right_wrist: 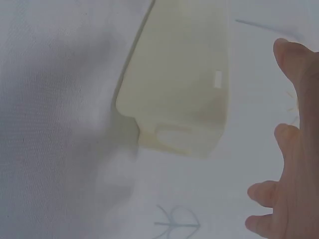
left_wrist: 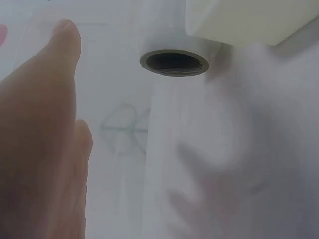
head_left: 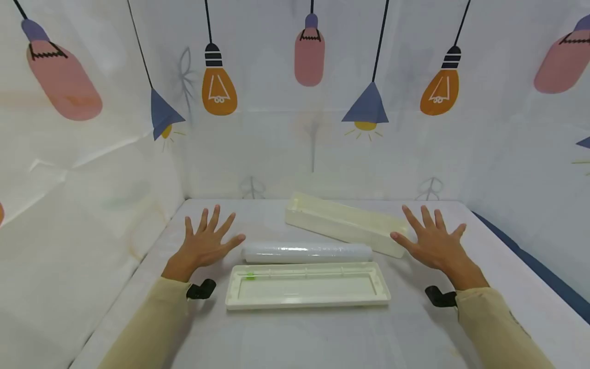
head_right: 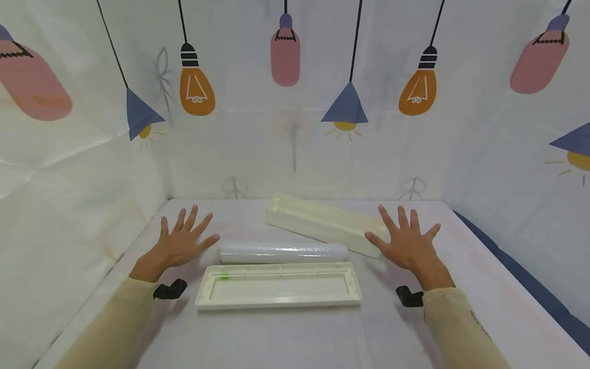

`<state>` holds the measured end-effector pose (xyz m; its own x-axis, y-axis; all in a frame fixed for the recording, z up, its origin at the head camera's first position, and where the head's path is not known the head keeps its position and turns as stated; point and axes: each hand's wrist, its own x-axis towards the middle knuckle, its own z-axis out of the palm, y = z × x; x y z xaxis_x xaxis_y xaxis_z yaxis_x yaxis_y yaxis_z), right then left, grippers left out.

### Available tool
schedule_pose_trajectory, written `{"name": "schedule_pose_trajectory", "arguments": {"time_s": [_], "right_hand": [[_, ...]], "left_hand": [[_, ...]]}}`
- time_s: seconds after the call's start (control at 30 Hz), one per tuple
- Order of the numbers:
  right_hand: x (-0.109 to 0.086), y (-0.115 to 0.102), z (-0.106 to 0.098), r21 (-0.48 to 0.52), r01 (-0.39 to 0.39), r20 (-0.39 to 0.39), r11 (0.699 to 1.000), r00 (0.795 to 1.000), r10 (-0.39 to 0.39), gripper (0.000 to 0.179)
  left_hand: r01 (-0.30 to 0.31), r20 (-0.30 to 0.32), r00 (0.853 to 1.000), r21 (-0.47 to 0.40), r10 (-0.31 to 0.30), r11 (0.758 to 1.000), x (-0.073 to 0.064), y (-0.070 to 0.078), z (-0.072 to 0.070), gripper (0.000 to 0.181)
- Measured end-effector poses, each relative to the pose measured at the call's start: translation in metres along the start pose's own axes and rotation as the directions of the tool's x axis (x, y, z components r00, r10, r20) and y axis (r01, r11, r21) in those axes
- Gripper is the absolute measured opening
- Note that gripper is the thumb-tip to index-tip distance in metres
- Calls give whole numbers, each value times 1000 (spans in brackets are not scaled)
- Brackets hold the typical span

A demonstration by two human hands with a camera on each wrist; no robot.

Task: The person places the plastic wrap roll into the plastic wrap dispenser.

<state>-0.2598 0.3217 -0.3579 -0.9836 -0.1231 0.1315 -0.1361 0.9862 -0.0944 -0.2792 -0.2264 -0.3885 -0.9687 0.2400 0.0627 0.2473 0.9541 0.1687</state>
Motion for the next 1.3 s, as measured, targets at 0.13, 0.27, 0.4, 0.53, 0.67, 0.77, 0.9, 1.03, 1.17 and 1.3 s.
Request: {"name": "schedule_pose_trajectory", "arguments": {"time_s": [0.13, 0.27, 0.4, 0.53, 0.67, 0.77, 0.9, 1.03, 1.17, 1.3], "right_hand": [[-3, 1, 4, -2, -9, 5, 1000, 1000, 9, 95], [-3, 1, 3, 43, -14, 8, 999, 1000, 13, 93], [-4, 0, 2, 92, -21, 20, 996, 1000, 19, 92], [-2, 2, 6, 123, -33, 29, 992, 999, 30, 92], [2, 6, 13, 202, -39, 37, 979, 999, 32, 91], [2, 8, 16, 286, -71, 54, 955, 997, 58, 91], [2, 9, 20, 392, -140, 71, 909, 990, 122, 92], [3, 5, 21, 434, -164, 56, 886, 986, 156, 89], [2, 0, 20, 467, -164, 44, 869, 986, 163, 85], [1, -6, 22, 488, -170, 52, 856, 985, 165, 82]], "left_hand": [[-5, -11, 1000, -3, 5, 1000, 0, 0, 2, 89], [1, -27, 1000, -53, -2, 999, 4, 1, 3, 88], [11, -19, 1000, -119, -13, 993, 10, 4, -1, 88], [-8, -13, 1000, -158, 6, 987, 19, 8, -6, 87], [-26, 13, 999, -306, 32, 952, 30, 13, -8, 81], [-19, 38, 998, -459, 41, 888, 40, 22, -7, 73], [-20, 53, 997, -541, 58, 841, 54, 36, -4, 63], [-13, 66, 996, -550, 59, 835, 66, 48, -4, 57], [-9, 72, 996, -561, 59, 828, 75, 57, -2, 55], [7, 76, 996, -594, 47, 805, 82, 63, 2, 54]]}}
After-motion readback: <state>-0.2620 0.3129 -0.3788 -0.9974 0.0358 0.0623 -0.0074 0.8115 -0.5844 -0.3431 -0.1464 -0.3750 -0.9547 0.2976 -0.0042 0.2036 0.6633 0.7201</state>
